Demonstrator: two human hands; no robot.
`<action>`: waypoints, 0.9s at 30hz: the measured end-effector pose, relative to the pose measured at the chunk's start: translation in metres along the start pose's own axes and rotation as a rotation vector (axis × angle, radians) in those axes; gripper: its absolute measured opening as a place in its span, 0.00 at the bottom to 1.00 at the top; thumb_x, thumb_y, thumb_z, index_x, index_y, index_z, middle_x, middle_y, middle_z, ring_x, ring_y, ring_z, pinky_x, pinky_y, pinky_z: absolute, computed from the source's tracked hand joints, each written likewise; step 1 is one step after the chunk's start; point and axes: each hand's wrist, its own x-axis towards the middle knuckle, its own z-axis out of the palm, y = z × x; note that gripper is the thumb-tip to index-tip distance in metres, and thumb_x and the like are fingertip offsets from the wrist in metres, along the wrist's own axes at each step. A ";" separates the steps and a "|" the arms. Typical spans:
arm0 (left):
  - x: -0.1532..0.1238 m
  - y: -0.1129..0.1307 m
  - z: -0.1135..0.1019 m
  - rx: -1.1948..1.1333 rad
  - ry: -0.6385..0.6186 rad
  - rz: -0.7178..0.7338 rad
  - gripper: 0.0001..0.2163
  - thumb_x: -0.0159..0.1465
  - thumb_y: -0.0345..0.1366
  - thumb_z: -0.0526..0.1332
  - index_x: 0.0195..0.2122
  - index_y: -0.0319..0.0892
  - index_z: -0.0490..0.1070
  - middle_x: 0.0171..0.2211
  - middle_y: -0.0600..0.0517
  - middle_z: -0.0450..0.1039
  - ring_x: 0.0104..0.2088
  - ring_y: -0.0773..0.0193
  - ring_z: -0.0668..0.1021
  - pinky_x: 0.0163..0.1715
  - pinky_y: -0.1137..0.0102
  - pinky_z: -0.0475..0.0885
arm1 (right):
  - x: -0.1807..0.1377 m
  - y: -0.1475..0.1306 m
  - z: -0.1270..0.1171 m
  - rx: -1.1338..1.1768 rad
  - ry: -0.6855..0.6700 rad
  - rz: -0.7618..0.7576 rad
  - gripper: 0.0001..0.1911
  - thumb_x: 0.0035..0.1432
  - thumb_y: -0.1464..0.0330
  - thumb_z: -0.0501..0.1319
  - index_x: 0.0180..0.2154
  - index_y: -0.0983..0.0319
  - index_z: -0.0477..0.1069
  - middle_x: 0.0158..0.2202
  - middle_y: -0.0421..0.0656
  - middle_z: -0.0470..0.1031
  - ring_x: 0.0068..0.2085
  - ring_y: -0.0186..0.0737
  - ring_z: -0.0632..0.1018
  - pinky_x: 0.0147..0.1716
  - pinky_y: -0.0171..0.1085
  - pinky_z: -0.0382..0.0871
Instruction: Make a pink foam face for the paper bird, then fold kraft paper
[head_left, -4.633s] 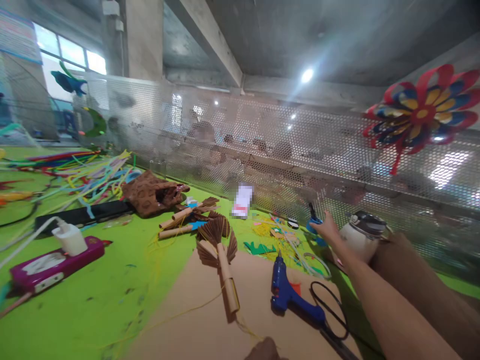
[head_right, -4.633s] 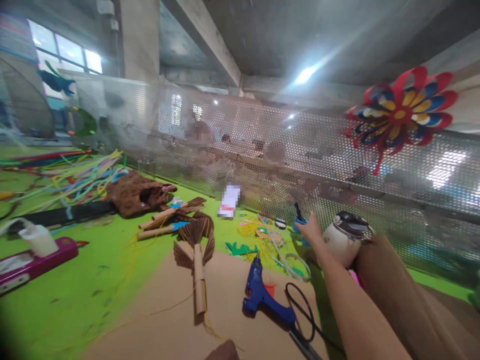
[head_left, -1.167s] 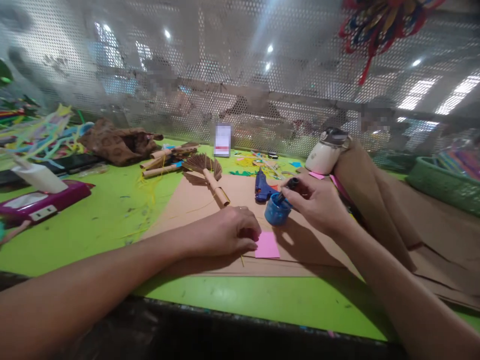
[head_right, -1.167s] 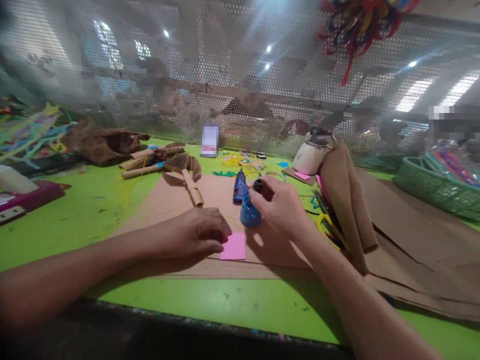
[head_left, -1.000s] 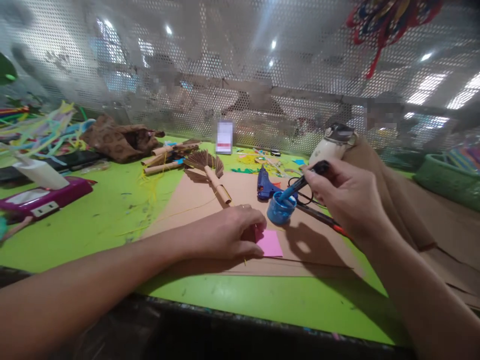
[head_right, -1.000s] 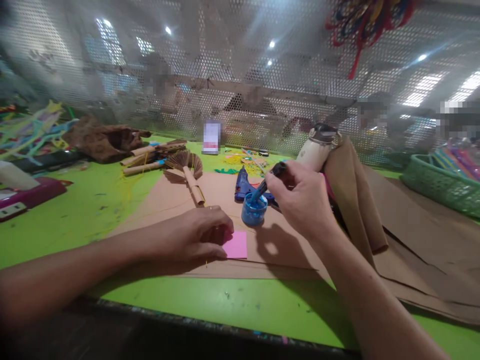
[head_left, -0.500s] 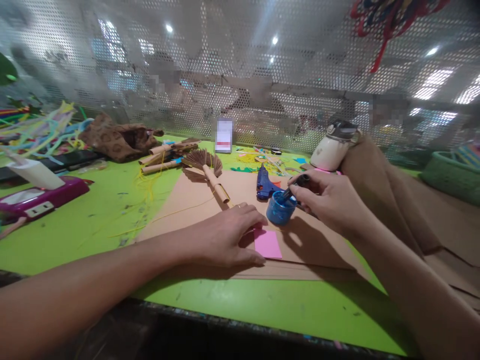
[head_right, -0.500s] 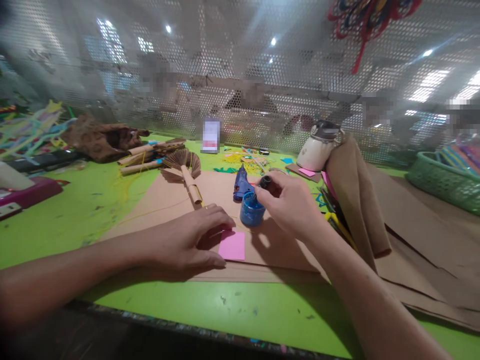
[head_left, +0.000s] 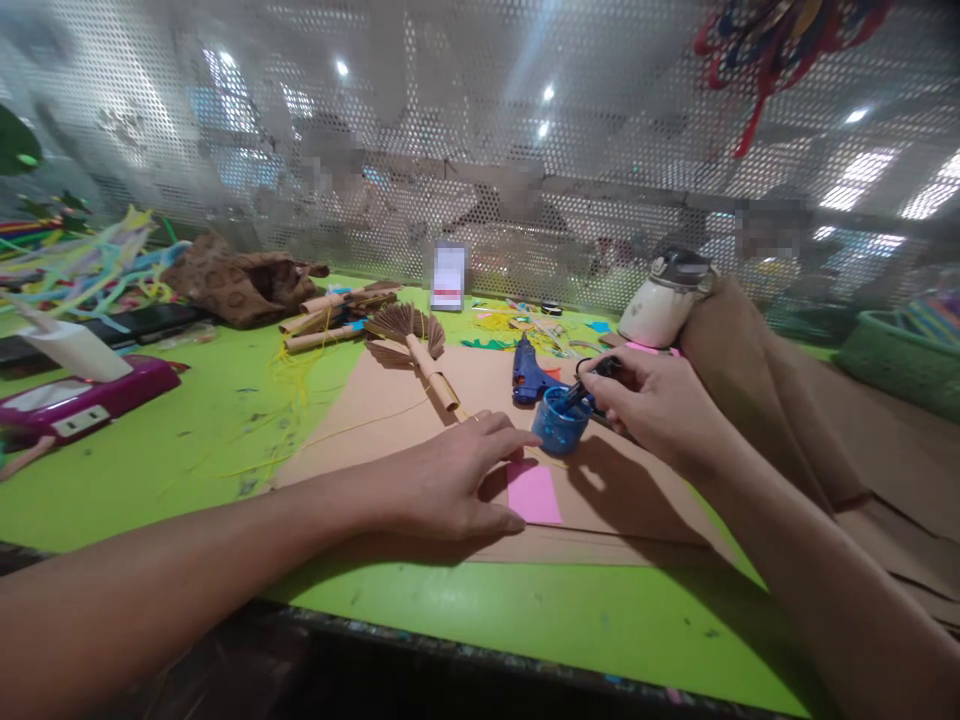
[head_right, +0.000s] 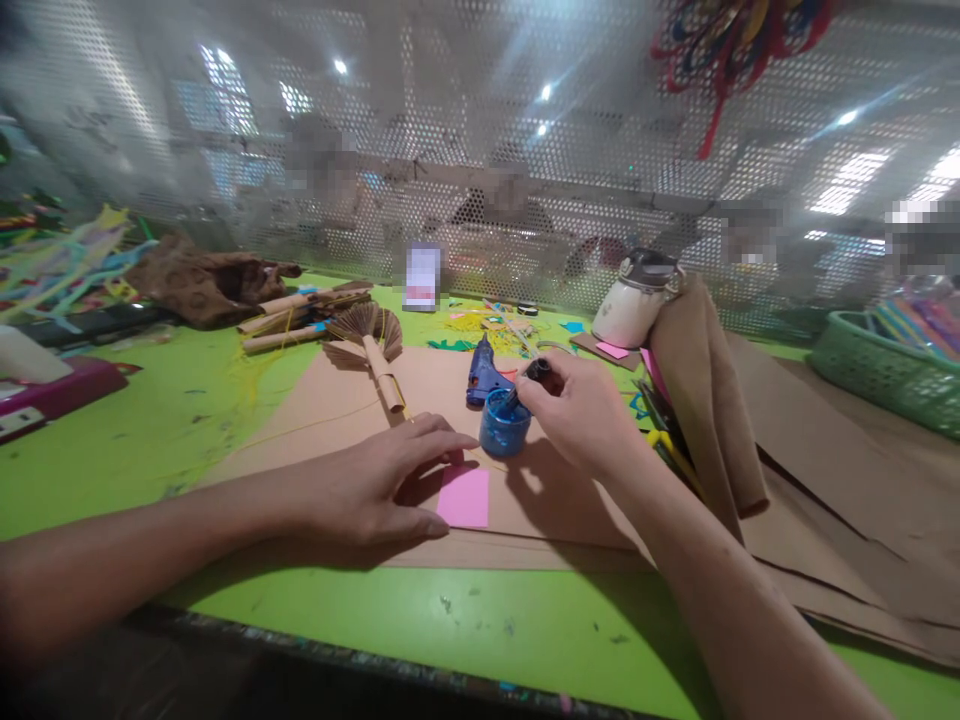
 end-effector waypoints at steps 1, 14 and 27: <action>0.000 -0.001 0.001 -0.011 0.008 0.003 0.27 0.57 0.40 0.62 0.58 0.47 0.59 0.46 0.48 0.63 0.46 0.58 0.69 0.47 0.65 0.65 | 0.000 0.000 -0.001 -0.006 0.007 -0.004 0.09 0.54 0.65 0.58 0.27 0.62 0.71 0.17 0.36 0.64 0.21 0.34 0.66 0.24 0.35 0.59; 0.000 -0.003 0.000 -0.018 0.021 0.014 0.28 0.56 0.39 0.63 0.57 0.46 0.59 0.45 0.48 0.64 0.45 0.56 0.68 0.45 0.64 0.65 | -0.002 0.000 0.000 -0.041 0.081 -0.006 0.15 0.55 0.58 0.59 0.24 0.62 0.71 0.17 0.36 0.65 0.21 0.34 0.67 0.23 0.34 0.60; -0.003 0.005 0.005 -0.188 0.066 0.039 0.17 0.58 0.33 0.57 0.50 0.43 0.65 0.35 0.51 0.70 0.33 0.63 0.71 0.34 0.70 0.64 | -0.038 -0.048 -0.021 -0.126 -0.237 -0.375 0.07 0.56 0.64 0.60 0.29 0.59 0.74 0.28 0.40 0.74 0.29 0.35 0.72 0.29 0.34 0.64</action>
